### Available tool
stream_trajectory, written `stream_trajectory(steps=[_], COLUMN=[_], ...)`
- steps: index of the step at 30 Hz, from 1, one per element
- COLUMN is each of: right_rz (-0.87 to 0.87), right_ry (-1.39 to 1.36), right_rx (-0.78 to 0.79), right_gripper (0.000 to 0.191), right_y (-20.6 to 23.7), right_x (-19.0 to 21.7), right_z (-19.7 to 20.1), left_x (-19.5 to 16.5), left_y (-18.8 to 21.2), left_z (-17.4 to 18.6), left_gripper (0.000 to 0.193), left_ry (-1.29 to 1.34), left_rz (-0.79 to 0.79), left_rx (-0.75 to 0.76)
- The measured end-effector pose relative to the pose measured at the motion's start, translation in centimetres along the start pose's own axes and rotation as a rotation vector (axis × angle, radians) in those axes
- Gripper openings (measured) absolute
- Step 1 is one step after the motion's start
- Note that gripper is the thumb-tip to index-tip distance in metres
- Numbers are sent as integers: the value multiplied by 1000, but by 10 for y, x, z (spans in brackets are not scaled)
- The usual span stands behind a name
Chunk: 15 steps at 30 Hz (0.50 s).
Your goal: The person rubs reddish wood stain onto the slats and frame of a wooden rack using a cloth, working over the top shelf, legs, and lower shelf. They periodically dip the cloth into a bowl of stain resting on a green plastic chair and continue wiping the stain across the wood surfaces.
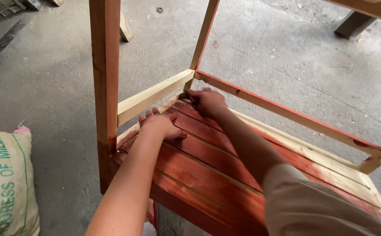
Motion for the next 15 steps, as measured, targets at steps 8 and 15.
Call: stream_trajectory(steps=[8,15], right_rz=[-524,-91], right_ry=[406,250], right_rx=[378,175], right_gripper=[41,23], right_y=[153,50], right_x=[-220,-100], right_z=[55,1], left_x=[-1,-5], left_y=[-8,2], left_z=[2,10], left_gripper=[104,101], left_ry=[-15,-3], left_rz=[8,7], left_rx=[26,20])
Point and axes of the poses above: each hand's wrist, its own y-axis away from the middle knuckle, its own z-axis out of the back of the hand, x = y × z, the point moved 6 cm from there along -y, towards the middle knuckle, and after that the axes turned 14 degrees about -z, right-handed, at the moved point
